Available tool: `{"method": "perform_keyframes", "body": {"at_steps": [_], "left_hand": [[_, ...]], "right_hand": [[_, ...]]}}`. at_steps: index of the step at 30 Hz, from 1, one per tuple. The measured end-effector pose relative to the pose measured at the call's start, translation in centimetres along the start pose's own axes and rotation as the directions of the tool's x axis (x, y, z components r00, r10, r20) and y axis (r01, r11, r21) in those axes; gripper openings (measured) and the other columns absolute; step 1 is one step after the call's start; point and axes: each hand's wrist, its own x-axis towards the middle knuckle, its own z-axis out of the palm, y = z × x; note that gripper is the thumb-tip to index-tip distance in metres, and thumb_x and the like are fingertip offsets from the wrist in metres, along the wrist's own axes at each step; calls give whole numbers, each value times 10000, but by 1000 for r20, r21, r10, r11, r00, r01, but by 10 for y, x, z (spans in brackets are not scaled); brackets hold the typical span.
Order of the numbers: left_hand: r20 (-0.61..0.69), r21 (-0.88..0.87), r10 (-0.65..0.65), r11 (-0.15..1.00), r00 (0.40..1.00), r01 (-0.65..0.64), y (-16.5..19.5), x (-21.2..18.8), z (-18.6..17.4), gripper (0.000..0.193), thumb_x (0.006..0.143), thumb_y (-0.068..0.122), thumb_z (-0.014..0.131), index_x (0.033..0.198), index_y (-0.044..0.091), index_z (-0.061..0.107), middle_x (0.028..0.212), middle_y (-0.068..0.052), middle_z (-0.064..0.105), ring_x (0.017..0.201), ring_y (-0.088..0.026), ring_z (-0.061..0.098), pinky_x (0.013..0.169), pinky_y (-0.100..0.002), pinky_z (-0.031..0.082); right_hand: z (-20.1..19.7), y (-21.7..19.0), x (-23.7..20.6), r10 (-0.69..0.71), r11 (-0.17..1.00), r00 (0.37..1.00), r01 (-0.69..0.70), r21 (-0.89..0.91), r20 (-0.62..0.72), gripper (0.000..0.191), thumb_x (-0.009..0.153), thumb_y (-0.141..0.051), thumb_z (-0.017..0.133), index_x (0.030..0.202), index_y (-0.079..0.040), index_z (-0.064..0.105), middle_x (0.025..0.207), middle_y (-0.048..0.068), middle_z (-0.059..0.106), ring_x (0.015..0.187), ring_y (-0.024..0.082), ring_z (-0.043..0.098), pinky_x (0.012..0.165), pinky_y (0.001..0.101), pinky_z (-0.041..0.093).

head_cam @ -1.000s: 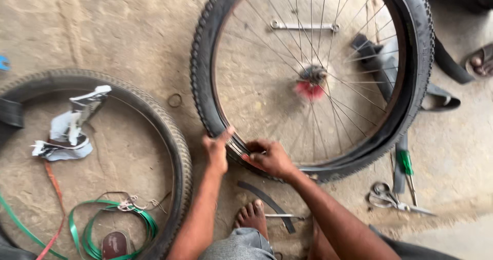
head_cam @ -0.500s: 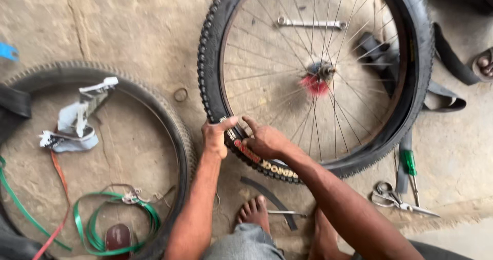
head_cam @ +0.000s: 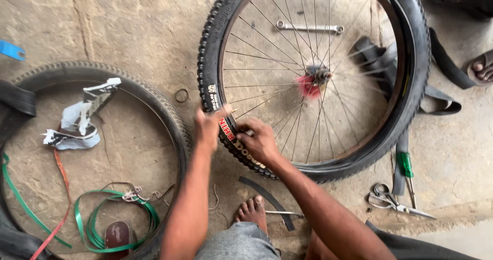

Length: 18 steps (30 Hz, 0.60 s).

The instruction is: The person is repairing a bicycle tire by inserting a new inner tube into the tire and rim. They carefully tuck the tube into the tire and then work to seat the tire bead onto the rim by hand.

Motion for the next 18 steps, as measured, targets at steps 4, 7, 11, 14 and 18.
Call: {"method": "perform_keyframes", "body": {"at_steps": [4, 7, 11, 14, 18], "left_hand": [[-22, -173, 172, 970, 985, -173, -29, -43, 12, 763, 684, 181, 882, 1338, 5, 531, 1146, -86, 672, 1016, -220, 661, 938, -332, 544], [-46, -116, 208, 970, 977, -212, -38, -54, 13, 843, 692, 189, 911, 1384, -9, 472, 1164, -94, 648, 1014, -212, 640, 909, -340, 542], [-109, -100, 168, 979, 980, -179, -29, -46, 20, 854, 640, 139, 877, 1366, -1, 451, 1105, -80, 657, 947, -189, 668, 853, -329, 579], [-160, -92, 108, 988, 981, -123, -23, -45, 23, 752, 643, 94, 831, 1302, -12, 487, 1037, -76, 670, 864, -190, 679, 786, -330, 592], [-184, -65, 103, 991, 978, -117, -19, -46, 26, 694, 659, 74, 824, 1266, -8, 498, 1001, -65, 671, 822, -183, 683, 762, -328, 588]], "right_hand": [[-8, 34, -18, 298, 887, 945, -328, 325, 137, 283, 883, -73, 708, 1159, -30, 753, 1079, 93, 776, 1027, 217, 710, 933, 354, 576], [-24, 49, -36, 279, 827, 933, -354, 437, 228, 382, 899, -20, 663, 1281, -9, 673, 1158, 112, 775, 1104, 206, 690, 1003, 348, 535], [-43, 44, -42, 396, 797, 891, -453, 399, 222, 579, 881, 17, 615, 1450, -53, 535, 1299, 163, 694, 1153, 224, 666, 1032, 342, 541], [-54, 34, -40, 305, 571, 795, -593, 567, 525, 612, 899, -3, 576, 1496, -79, 463, 1422, 165, 632, 1202, 232, 647, 1022, 352, 534], [-42, 25, -30, 302, 826, 760, -510, 239, 575, 764, 823, 13, 650, 1527, -152, 404, 1387, 165, 578, 1185, 179, 547, 982, 346, 452]]}}
